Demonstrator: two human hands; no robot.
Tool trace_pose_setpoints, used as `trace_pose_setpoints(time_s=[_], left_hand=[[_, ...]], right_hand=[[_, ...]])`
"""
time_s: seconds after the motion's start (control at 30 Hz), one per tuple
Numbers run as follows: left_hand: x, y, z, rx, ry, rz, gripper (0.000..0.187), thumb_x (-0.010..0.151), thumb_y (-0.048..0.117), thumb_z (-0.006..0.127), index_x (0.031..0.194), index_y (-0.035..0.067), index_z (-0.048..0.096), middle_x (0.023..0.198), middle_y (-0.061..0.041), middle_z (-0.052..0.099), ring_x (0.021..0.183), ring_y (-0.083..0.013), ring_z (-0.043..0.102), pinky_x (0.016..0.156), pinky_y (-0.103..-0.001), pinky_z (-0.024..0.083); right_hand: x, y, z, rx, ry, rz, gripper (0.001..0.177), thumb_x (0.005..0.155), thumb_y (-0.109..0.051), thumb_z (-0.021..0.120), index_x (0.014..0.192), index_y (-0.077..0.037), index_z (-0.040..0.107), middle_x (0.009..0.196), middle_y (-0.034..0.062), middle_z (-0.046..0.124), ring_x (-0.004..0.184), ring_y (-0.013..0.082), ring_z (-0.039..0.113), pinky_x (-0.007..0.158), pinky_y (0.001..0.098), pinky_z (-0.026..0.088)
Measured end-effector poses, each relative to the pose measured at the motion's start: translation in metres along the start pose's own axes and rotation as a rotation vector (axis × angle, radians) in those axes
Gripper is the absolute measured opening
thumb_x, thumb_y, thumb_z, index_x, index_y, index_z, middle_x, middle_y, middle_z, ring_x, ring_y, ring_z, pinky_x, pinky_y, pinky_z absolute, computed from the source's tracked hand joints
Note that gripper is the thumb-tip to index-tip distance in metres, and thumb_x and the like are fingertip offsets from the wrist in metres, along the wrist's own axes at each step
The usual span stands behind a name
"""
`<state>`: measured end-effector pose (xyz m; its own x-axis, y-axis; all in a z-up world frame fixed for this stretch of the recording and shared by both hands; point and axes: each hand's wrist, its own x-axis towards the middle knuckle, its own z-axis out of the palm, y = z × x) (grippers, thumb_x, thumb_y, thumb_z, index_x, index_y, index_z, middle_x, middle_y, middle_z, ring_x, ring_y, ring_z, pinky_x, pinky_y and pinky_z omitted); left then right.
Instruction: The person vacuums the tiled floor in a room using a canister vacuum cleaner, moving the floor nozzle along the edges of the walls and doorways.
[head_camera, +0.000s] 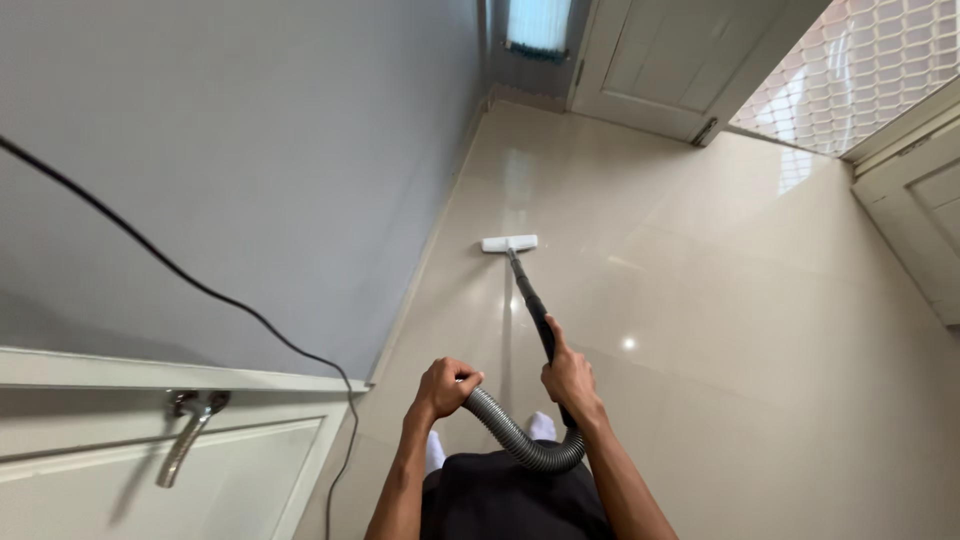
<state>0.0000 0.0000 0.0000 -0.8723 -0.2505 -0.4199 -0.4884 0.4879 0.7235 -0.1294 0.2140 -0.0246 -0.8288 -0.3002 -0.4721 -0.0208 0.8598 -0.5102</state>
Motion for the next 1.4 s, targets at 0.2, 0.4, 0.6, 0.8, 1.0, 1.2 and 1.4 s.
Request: trace_pose_setpoints(time_s=[0.2, 0.4, 0.6, 0.8, 1.0, 1.2, 1.4], left_hand=[[0.002, 0.03, 0.038, -0.021, 0.154, -0.015, 0.031, 0.081, 0.035, 0.067, 0.072, 0.009, 0.08, 0.06, -0.007, 0.07, 0.057, -0.0242, 0.064, 0.062, -0.04, 0.051], [0.013, 0.056, 0.045, -0.156, 0.133, 0.088, 0.036, 0.083, 0.029, 0.068, 0.063, -0.001, 0.068, 0.051, -0.014, 0.056, 0.05, -0.0247, 0.051, 0.055, -0.04, 0.042], [0.023, 0.077, 0.053, -0.11, 0.153, 0.103, 0.031, 0.081, 0.028, 0.067, 0.065, 0.003, 0.074, 0.053, -0.011, 0.062, 0.05, -0.023, 0.057, 0.055, -0.039, 0.045], [0.032, 0.079, 0.067, -0.047, 0.202, 0.149, 0.025, 0.078, 0.029, 0.07, 0.072, 0.007, 0.08, 0.065, -0.009, 0.072, 0.06, -0.0233, 0.066, 0.061, -0.037, 0.052], [0.033, 0.084, 0.067, -0.113, 0.104, 0.139, 0.031, 0.082, 0.029, 0.068, 0.066, 0.002, 0.073, 0.056, -0.012, 0.065, 0.053, -0.0251, 0.06, 0.059, -0.039, 0.048], [0.035, 0.091, 0.061, 0.001, 0.123, 0.047, 0.029, 0.081, 0.029, 0.067, 0.065, 0.006, 0.076, 0.055, -0.009, 0.064, 0.051, -0.0227, 0.057, 0.056, -0.039, 0.046], [0.039, 0.075, 0.061, -0.138, 0.111, 0.117, 0.033, 0.084, 0.028, 0.067, 0.066, 0.0, 0.072, 0.054, -0.013, 0.06, 0.052, -0.0254, 0.055, 0.057, -0.04, 0.045]], right_hand=[[0.017, 0.002, -0.063, 0.095, -0.052, 0.021, 0.097, 0.084, 0.007, 0.05, 0.164, -0.035, 0.012, 0.09, 0.0287, 0.073, 0.059, 0.0325, 0.072, 0.054, 0.0453, 0.063], [-0.011, 0.005, -0.111, 0.058, -0.118, 0.021, 0.098, 0.082, 0.009, 0.051, 0.162, -0.03, 0.011, 0.091, 0.0261, 0.069, 0.056, 0.0322, 0.072, 0.053, 0.0452, 0.063], [0.008, 0.019, -0.112, 0.043, -0.077, 0.013, 0.095, 0.085, 0.007, 0.05, 0.163, -0.031, 0.012, 0.085, 0.0263, 0.072, 0.055, 0.0303, 0.07, 0.052, 0.0439, 0.061], [0.017, 0.034, -0.114, 0.082, -0.091, -0.021, 0.094, 0.087, 0.005, 0.053, 0.162, -0.03, 0.008, 0.088, 0.0268, 0.07, 0.055, 0.0305, 0.07, 0.048, 0.0428, 0.061], [-0.001, 0.031, -0.138, 0.083, -0.179, 0.028, 0.09, 0.092, -0.004, 0.059, 0.162, -0.031, 0.008, 0.095, 0.0272, 0.071, 0.054, 0.0295, 0.07, 0.048, 0.0423, 0.062], [0.035, 0.039, -0.124, 0.236, -0.057, 0.031, 0.09, 0.092, -0.004, 0.06, 0.162, -0.031, 0.01, 0.1, 0.0285, 0.069, 0.054, 0.0288, 0.07, 0.046, 0.0438, 0.063], [0.017, 0.021, -0.145, 0.165, -0.133, 0.086, 0.088, 0.093, -0.006, 0.059, 0.162, -0.034, 0.011, 0.101, 0.0278, 0.069, 0.055, 0.0294, 0.072, 0.05, 0.0436, 0.063]])
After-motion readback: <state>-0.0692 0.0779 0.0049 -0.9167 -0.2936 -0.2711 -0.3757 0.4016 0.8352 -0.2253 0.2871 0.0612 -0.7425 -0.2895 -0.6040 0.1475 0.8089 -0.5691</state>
